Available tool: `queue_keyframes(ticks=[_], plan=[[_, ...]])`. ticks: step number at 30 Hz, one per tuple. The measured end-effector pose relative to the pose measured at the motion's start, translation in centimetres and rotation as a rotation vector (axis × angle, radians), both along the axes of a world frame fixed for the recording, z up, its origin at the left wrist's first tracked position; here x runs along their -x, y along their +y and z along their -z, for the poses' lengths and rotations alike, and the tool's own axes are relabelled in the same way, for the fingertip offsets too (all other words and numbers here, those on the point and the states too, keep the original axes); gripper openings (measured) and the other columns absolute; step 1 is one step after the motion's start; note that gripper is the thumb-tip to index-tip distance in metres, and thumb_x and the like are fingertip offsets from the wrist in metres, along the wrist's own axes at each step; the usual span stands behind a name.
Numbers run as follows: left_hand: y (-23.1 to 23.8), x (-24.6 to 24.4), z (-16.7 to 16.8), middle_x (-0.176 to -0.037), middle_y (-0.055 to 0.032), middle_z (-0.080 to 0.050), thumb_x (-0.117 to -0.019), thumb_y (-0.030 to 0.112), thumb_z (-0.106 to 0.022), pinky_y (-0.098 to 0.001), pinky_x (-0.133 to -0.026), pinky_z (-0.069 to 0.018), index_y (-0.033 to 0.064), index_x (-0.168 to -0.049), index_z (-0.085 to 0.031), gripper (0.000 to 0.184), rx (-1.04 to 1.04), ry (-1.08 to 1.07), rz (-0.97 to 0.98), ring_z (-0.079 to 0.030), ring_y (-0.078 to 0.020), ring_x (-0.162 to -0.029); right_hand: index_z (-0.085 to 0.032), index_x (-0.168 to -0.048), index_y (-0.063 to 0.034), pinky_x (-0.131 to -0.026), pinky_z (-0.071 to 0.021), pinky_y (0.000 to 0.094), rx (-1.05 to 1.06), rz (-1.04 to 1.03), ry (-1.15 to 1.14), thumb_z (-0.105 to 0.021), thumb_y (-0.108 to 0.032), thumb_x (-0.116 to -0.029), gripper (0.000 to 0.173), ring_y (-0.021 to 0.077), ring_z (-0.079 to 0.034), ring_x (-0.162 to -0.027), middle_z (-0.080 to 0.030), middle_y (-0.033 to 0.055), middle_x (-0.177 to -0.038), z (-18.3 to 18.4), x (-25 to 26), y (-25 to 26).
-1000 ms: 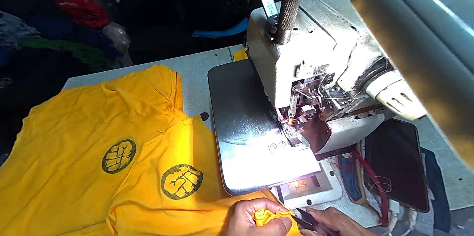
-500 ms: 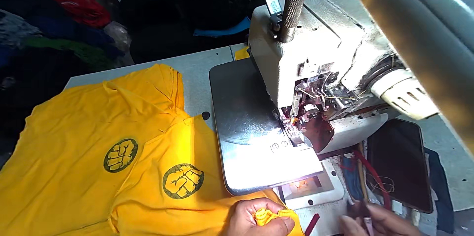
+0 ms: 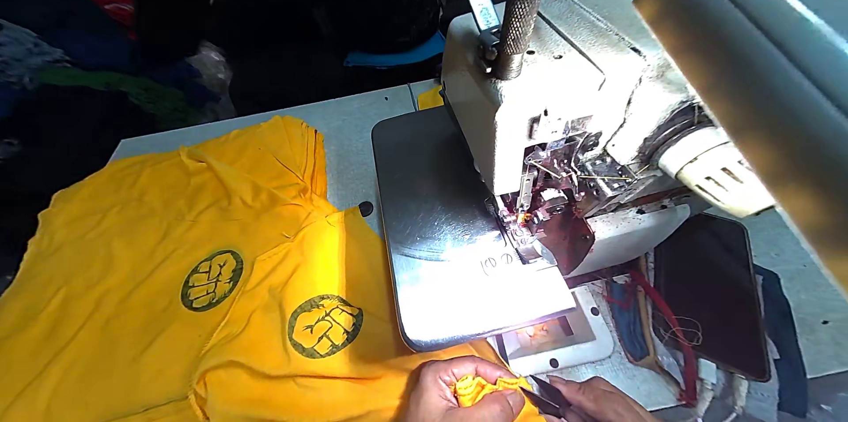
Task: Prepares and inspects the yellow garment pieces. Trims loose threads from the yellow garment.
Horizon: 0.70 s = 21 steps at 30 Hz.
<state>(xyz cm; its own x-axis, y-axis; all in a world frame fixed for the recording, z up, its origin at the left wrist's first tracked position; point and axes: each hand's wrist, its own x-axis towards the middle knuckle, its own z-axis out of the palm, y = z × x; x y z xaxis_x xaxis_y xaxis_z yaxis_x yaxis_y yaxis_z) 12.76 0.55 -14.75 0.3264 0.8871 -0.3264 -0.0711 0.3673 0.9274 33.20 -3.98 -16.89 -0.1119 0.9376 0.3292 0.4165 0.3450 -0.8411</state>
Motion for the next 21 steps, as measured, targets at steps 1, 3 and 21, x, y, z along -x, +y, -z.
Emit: queue_keyframes(ticks=[1,3,21], plan=[[0.0,0.0,0.0,-0.080,0.0019,-0.074,-0.0870,-0.002,-0.070,-0.0211,-0.065,-0.0557,0.0043,-0.094,-0.077,0.012,-0.002,-0.002,0.001,-0.067,-0.0017,-0.070,-0.067,-0.109,0.0081,-0.061,-0.0478,0.0187,0.000,-0.003,0.006,-0.070,-0.011,-0.0961,0.023,0.0122,-0.058,-0.068,-0.063,0.0159,-0.079,0.0,0.0,0.0],[0.0,0.0,0.0,-0.080,0.0014,-0.074,-0.0867,-0.003,-0.070,-0.0215,-0.066,-0.0563,0.0041,-0.095,-0.077,0.012,-0.003,0.000,0.004,-0.067,-0.0021,-0.071,-0.067,-0.109,0.0082,-0.061,-0.0481,0.0187,-0.001,-0.008,0.005,-0.069,-0.011,-0.0960,0.023,0.0122,-0.058,-0.068,-0.063,0.0160,-0.079,-0.1,0.0,0.1],[0.0,0.1,0.0,-0.076,0.0031,-0.072,-0.0857,0.000,-0.072,-0.0214,-0.063,-0.0549,0.0066,-0.090,-0.076,0.008,0.020,0.018,0.005,-0.066,-0.0015,-0.068,-0.065,-0.112,0.0062,-0.068,-0.0500,0.0155,-0.070,0.025,0.062,-0.067,-0.011,-0.0973,0.022,0.0094,-0.061,-0.074,-0.065,0.0155,-0.085,1.3,0.9,-0.1]])
